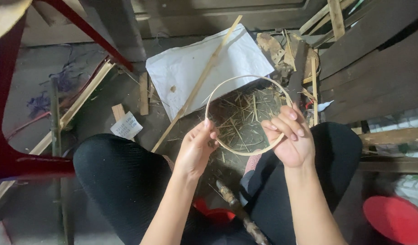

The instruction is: Shaving thin bamboo sticks with a sickle and bending them into circular hoops.

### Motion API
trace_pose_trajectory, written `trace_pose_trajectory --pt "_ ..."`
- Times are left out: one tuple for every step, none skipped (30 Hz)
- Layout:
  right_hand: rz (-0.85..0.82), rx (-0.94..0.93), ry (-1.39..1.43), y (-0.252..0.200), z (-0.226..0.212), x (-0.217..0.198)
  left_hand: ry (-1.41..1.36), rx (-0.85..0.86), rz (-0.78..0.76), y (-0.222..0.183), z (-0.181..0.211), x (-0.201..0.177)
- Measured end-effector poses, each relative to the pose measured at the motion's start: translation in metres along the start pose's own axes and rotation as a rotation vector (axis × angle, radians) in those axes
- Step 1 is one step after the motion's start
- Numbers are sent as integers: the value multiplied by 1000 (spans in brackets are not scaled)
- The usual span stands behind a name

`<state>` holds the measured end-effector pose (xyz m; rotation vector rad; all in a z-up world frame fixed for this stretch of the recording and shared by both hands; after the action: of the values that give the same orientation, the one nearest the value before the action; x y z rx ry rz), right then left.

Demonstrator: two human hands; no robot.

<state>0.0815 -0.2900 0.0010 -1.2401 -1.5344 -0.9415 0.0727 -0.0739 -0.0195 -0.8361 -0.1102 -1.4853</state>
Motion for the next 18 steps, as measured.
trace_pose_trajectory --pt "0 1 2 1 0 0 1 0 2 1 0 -2" --pt "7 -1 5 -1 0 1 1 -4 -1 0 -1 -4" --pt "13 -4 7 -2 -1 1 0 -7 -4 -1 -3 -5" --pt "12 -3 9 -2 -1 1 2 -6 -3 -1 -2 -6" --pt "18 -5 5 -2 -1 0 5 -8 -6 -2 -1 -6" --pt "24 -6 0 -3 -2 -1 6 -10 -9 -2 -1 -6" --pt "24 -5 0 -3 -1 -1 6 -10 -9 -3 -2 -7" --pt "16 -6 -2 -2 0 0 10 -8 -6 -2 -3 -8" --pt "8 -7 -5 -2 1 0 15 -7 -3 -2 -3 -9" --pt "7 -8 -5 -2 2 2 16 -6 -4 -1 -5 -12" --pt "-4 -11 -67 -2 3 3 8 -26 -26 0 -8 -13" --pt "-15 -13 -129 -3 5 5 1 -46 -48 1 -10 -15" --pt "-15 -14 -128 -3 5 7 3 -46 -49 -2 -4 -13" --pt "-13 -8 -229 -3 6 9 41 -75 -70 -7 0 -10" --pt "-11 -2 -331 -3 7 11 78 -104 -92 -11 4 -8" --pt "-9 -4 -333 -5 8 14 78 -107 -95 -13 6 -9" --pt "-1 -15 -521 -6 10 17 311 130 1 -13 21 -15" --pt "5 -24 -705 -7 14 20 544 371 104 -18 38 -20"
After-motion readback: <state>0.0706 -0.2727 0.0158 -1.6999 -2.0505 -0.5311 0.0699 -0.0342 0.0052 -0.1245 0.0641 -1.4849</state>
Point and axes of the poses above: each hand's wrist, its own y-axis towards the middle knuckle, its own x-axis out of the palm, z = x × y, the point moved 6 cm from there along y, towards the middle knuckle, and after that the axes turned 4 degrees about z, right-handed, at the moved point
